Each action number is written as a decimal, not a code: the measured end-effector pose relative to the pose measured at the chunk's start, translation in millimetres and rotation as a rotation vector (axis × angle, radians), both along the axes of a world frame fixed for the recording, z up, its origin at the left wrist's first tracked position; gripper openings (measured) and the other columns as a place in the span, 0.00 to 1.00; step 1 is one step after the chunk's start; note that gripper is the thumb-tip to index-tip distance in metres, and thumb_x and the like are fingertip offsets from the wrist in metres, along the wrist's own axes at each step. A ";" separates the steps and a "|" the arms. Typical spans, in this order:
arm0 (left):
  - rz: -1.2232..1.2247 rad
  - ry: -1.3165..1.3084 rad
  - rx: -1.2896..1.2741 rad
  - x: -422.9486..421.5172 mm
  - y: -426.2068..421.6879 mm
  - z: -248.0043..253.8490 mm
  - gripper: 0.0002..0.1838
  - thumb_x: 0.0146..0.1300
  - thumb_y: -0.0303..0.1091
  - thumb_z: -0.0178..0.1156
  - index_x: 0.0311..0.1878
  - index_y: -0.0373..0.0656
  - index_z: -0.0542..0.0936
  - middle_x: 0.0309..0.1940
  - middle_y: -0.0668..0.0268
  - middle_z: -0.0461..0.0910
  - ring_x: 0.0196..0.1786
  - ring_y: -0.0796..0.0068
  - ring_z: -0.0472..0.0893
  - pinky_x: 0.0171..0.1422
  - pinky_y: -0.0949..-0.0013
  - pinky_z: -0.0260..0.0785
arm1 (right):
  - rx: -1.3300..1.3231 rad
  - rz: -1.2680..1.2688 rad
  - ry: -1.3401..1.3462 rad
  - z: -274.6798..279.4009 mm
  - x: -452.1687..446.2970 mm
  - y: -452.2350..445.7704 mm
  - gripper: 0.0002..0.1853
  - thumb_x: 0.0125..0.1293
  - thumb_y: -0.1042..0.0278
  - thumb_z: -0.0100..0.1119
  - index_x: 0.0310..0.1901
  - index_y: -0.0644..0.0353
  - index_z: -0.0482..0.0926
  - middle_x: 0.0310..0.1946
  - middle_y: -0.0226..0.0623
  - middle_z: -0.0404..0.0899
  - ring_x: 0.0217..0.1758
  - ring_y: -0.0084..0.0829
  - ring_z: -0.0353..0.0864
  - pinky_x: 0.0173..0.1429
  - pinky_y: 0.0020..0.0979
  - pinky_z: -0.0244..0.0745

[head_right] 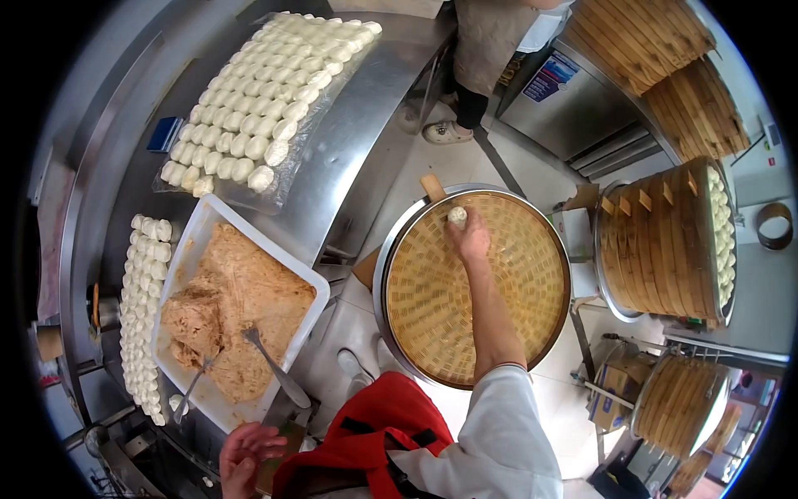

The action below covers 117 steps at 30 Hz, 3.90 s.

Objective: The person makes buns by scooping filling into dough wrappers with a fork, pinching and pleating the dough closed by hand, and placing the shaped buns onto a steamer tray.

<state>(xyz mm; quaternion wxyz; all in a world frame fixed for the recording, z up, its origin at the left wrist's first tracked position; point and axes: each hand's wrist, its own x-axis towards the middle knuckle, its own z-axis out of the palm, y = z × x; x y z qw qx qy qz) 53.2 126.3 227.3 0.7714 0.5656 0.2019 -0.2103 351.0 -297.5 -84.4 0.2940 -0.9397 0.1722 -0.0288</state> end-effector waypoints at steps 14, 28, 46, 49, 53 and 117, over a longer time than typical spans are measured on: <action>0.095 0.009 -0.021 -11.3 3.9 1.6 0.35 0.64 0.46 0.64 0.68 0.36 0.66 0.61 0.50 0.74 0.60 0.56 0.77 0.63 0.57 0.69 | -0.206 0.031 0.053 -15.9 -8.8 -9.0 0.46 0.52 0.45 0.70 0.69 0.56 0.63 0.64 0.47 0.69 0.67 0.45 0.67 0.67 0.41 0.65; 0.159 -0.189 -0.131 -100.3 91.1 -27.0 0.25 0.71 0.31 0.56 0.69 0.41 0.66 0.60 0.60 0.73 0.62 0.70 0.73 0.67 0.66 0.66 | 0.317 0.474 0.204 -12.9 -211.8 41.8 0.15 0.70 0.63 0.60 0.50 0.66 0.79 0.39 0.36 0.82 0.41 0.25 0.79 0.48 0.29 0.76; 1.254 -0.047 0.251 -206.2 315.4 -119.0 0.19 0.68 0.32 0.56 0.59 0.36 0.72 0.50 0.57 0.79 0.52 0.69 0.80 0.56 0.68 0.74 | 0.283 1.203 0.051 146.8 -321.1 591.9 0.35 0.55 0.49 0.69 0.58 0.63 0.71 0.50 0.48 0.74 0.48 0.44 0.77 0.52 0.41 0.73; 1.351 -0.002 0.427 -195.6 363.5 -156.7 0.20 0.68 0.33 0.56 0.61 0.37 0.72 0.53 0.56 0.77 0.56 0.67 0.78 0.57 0.67 0.73 | 0.176 1.124 -0.048 136.6 -316.0 628.6 0.37 0.52 0.47 0.70 0.58 0.63 0.71 0.53 0.51 0.70 0.55 0.46 0.72 0.57 0.44 0.69; 1.272 0.255 0.909 -174.2 413.7 -200.4 0.22 0.67 0.35 0.57 0.62 0.37 0.72 0.54 0.57 0.78 0.56 0.69 0.78 0.58 0.69 0.72 | 0.015 1.235 -0.194 119.7 -315.9 646.9 0.36 0.51 0.52 0.72 0.58 0.64 0.70 0.52 0.51 0.72 0.56 0.46 0.71 0.58 0.45 0.67; 0.611 0.506 0.470 -125.2 61.8 -108.4 0.28 0.64 0.38 0.64 0.64 0.38 0.70 0.57 0.57 0.74 0.60 0.62 0.73 0.62 0.61 0.67 | 0.092 -0.045 -0.181 -19.5 -83.6 -30.3 0.33 0.52 0.66 0.74 0.60 0.60 0.73 0.52 0.46 0.77 0.55 0.46 0.74 0.62 0.42 0.67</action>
